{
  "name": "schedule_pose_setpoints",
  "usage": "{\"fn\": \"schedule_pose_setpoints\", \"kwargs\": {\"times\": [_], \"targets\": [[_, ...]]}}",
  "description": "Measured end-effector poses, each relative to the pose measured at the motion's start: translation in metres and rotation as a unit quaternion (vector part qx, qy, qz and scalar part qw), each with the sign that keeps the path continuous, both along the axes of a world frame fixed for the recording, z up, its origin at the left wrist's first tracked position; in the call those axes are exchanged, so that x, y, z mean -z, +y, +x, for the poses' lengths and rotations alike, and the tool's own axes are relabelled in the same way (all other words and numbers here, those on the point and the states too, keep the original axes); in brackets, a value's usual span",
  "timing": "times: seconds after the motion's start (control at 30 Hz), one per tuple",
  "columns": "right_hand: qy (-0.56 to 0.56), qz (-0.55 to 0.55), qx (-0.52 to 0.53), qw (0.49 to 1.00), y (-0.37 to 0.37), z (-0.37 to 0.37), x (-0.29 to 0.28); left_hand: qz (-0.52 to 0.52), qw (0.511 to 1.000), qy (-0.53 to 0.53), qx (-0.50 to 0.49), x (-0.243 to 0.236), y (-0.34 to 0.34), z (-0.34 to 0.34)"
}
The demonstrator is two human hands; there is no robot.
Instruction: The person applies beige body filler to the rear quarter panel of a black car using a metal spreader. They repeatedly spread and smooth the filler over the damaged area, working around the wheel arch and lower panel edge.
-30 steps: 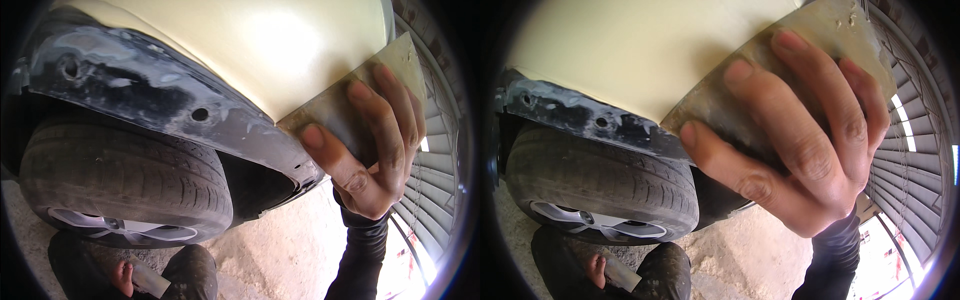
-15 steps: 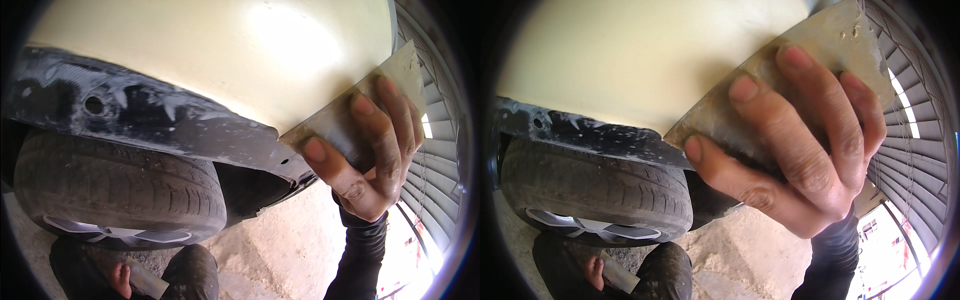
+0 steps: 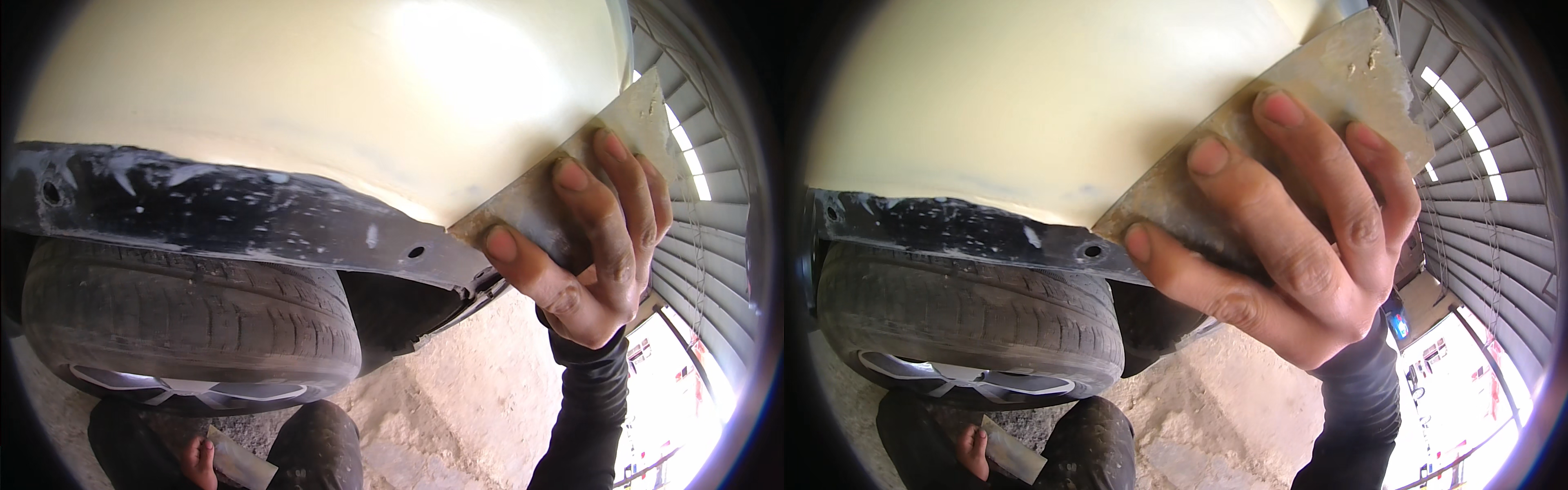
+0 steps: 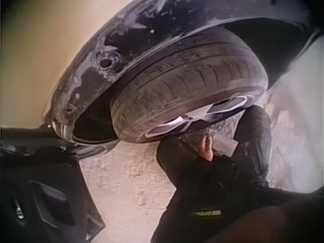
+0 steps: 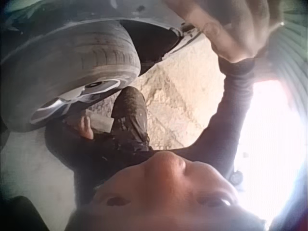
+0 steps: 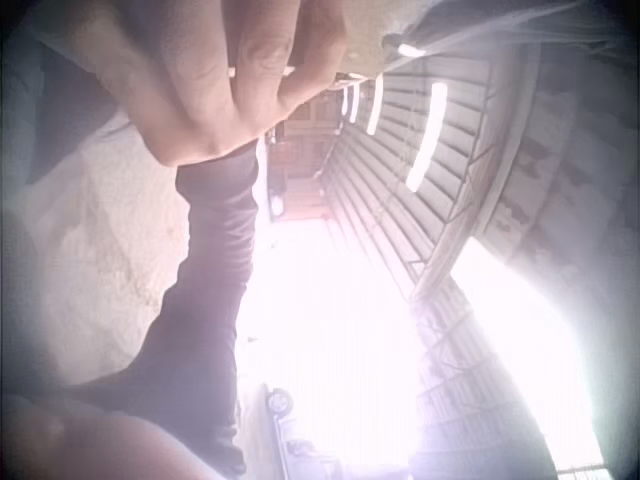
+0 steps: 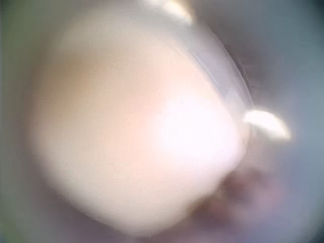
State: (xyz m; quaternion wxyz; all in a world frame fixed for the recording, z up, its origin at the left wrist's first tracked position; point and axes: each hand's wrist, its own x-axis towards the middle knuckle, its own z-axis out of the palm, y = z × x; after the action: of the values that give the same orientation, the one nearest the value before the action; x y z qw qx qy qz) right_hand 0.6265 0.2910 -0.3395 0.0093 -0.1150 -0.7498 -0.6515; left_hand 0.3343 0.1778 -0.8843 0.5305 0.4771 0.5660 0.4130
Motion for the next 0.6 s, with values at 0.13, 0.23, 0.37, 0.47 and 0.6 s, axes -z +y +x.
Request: {"fn": "schedule_pose_setpoints", "kwargs": {"times": [0.13, 0.23, 0.37, 0.47, 0.6], "targets": [[0.016, 0.002, 0.014, 1.0, -0.002, 0.015, 0.004, 0.061, 0.983, 0.144, 0.093, 0.018, -0.002, -0.01], [0.026, -0.005, 0.028, 0.999, -0.006, 0.027, 0.005, 0.037, 0.988, 0.129, 0.082, 0.02, -0.004, -0.01], [0.035, -0.001, 0.022, 0.999, -0.004, 0.042, 0.01, 0.093, 0.98, 0.154, 0.079, 0.002, -0.003, -0.004], [0.037, 0.004, 0.011, 0.999, -0.001, 0.053, 0.011, -0.015, 0.992, 0.123, 0.039, -0.018, -0.001, -0.001], [0.044, 0.001, 0.008, 0.999, -0.001, 0.067, 0.015, -0.016, 0.993, 0.11, 0.036, -0.034, 0.004, 0.003]]}}
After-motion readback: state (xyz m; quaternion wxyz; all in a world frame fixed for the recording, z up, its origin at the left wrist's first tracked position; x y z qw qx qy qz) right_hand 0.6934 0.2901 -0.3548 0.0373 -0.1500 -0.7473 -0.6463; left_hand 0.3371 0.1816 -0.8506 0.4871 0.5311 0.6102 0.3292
